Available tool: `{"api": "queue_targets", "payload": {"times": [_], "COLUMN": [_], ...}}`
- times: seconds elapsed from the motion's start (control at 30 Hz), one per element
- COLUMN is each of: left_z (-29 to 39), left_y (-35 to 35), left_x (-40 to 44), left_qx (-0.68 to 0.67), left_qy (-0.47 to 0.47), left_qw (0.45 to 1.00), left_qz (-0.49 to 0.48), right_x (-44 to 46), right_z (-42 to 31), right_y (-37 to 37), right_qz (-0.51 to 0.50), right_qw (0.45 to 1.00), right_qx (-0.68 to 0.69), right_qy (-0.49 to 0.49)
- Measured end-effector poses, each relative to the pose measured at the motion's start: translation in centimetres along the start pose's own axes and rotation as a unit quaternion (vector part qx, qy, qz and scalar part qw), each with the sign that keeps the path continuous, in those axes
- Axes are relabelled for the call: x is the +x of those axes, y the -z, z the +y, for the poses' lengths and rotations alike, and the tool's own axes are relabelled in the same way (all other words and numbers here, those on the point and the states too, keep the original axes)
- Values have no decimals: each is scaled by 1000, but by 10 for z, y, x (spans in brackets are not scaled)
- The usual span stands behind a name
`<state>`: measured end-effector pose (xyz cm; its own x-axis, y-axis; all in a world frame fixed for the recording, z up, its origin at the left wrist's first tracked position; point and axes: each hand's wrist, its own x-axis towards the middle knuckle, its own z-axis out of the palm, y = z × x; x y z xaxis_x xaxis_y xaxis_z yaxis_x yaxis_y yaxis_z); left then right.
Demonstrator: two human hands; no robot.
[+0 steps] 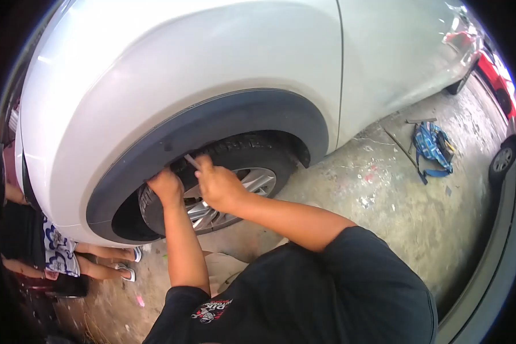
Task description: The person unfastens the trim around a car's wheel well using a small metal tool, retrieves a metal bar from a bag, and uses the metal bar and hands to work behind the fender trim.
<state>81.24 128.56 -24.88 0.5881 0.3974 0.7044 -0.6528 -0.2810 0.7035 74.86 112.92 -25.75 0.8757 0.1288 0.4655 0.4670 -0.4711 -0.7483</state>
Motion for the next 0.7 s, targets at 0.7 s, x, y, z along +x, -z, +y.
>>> {"api": "queue_targets", "payload": {"times": [0.7], "left_z": [-112], "left_y": [56], "left_x": [9], "left_qx": [-63], "left_qy": [27], "left_qw": [997], "left_qz": [-47], "right_x": [-217], "right_z": [321], "right_y": [160], "right_qz": [-391], "right_qw": [721], "right_qx": [-346], "right_qy": [-456]}}
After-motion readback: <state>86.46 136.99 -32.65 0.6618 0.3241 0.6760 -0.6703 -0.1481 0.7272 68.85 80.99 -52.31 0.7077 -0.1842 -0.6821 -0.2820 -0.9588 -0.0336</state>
